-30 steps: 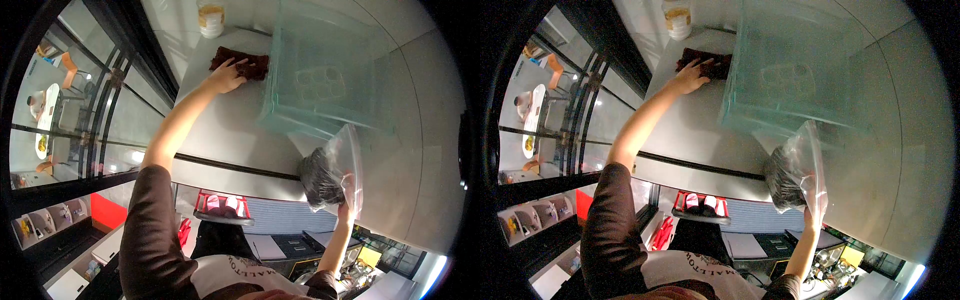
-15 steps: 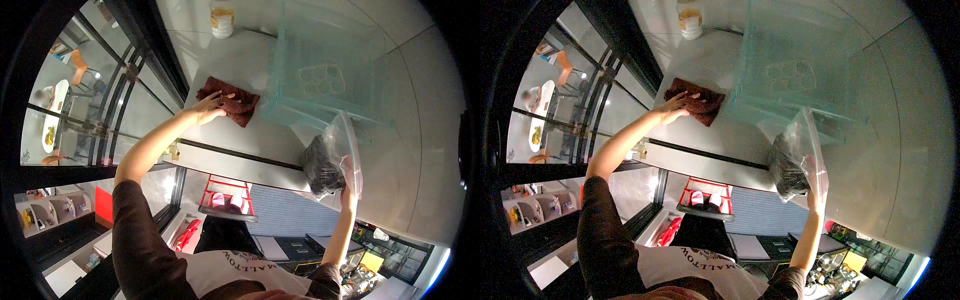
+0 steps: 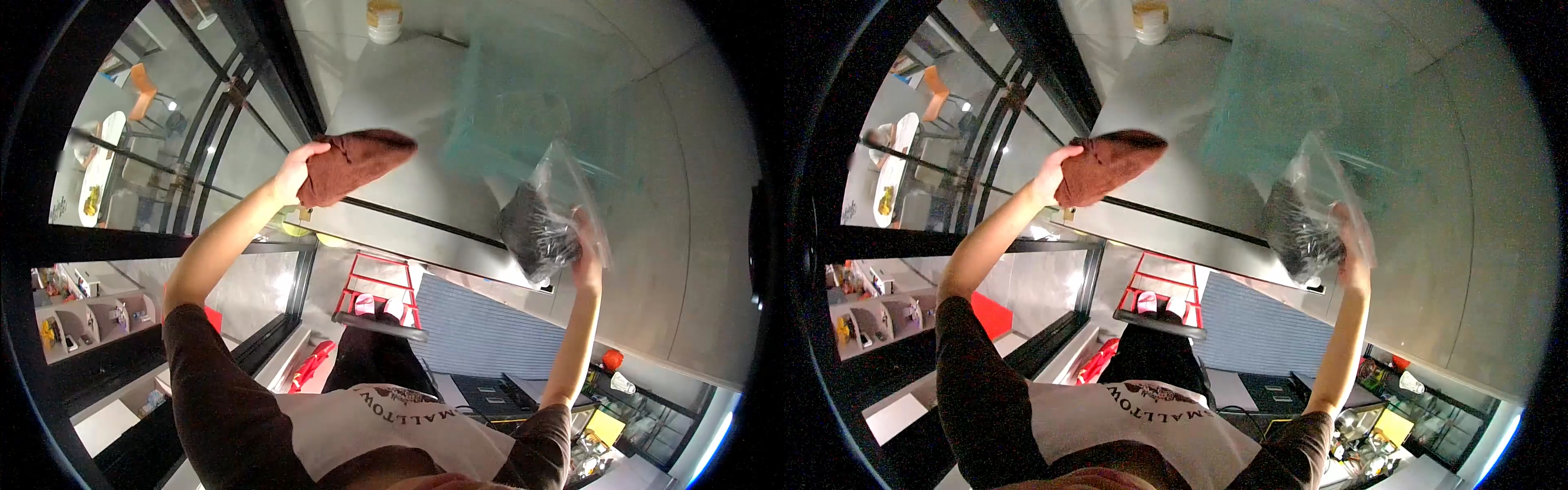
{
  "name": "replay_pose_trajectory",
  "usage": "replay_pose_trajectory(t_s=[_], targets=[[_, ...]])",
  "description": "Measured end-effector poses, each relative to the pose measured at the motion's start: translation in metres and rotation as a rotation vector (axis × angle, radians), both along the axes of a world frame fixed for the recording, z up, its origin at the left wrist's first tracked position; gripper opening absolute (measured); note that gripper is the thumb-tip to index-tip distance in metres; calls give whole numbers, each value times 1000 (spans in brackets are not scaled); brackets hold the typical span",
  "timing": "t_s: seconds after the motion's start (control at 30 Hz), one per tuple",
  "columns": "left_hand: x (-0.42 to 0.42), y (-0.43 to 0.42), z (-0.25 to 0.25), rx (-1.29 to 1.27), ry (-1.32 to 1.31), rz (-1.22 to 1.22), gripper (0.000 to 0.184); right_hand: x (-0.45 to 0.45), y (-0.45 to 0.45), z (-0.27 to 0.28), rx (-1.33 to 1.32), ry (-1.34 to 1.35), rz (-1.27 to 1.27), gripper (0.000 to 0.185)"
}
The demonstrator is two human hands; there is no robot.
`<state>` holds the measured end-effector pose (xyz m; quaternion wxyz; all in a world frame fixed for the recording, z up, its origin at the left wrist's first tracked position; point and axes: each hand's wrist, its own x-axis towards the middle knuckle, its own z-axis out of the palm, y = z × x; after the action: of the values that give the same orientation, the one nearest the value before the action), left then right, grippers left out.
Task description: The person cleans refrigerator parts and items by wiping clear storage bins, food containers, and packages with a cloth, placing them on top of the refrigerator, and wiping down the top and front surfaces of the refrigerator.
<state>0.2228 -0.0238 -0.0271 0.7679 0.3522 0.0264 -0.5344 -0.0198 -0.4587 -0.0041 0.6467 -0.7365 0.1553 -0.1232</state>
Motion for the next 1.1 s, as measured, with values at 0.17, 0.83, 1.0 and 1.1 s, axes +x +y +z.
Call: replay_pose_trajectory(t_s=[0.17,0.83,1.0,1.1], targets=[[-20,0,24,0,-9,279,39,9,-15,-25,268,-47,-5,52],[-38,-8,-31,-233,45,440,44,-29,-32,0,-274,-311,-549,40],[-43,-9,-46,-301,15,567,45,64,70,98,-602,-653,-455,40],[-48,-16,-34,-321,-2,604,46,177,128,116,-793,-615,-83,52]])
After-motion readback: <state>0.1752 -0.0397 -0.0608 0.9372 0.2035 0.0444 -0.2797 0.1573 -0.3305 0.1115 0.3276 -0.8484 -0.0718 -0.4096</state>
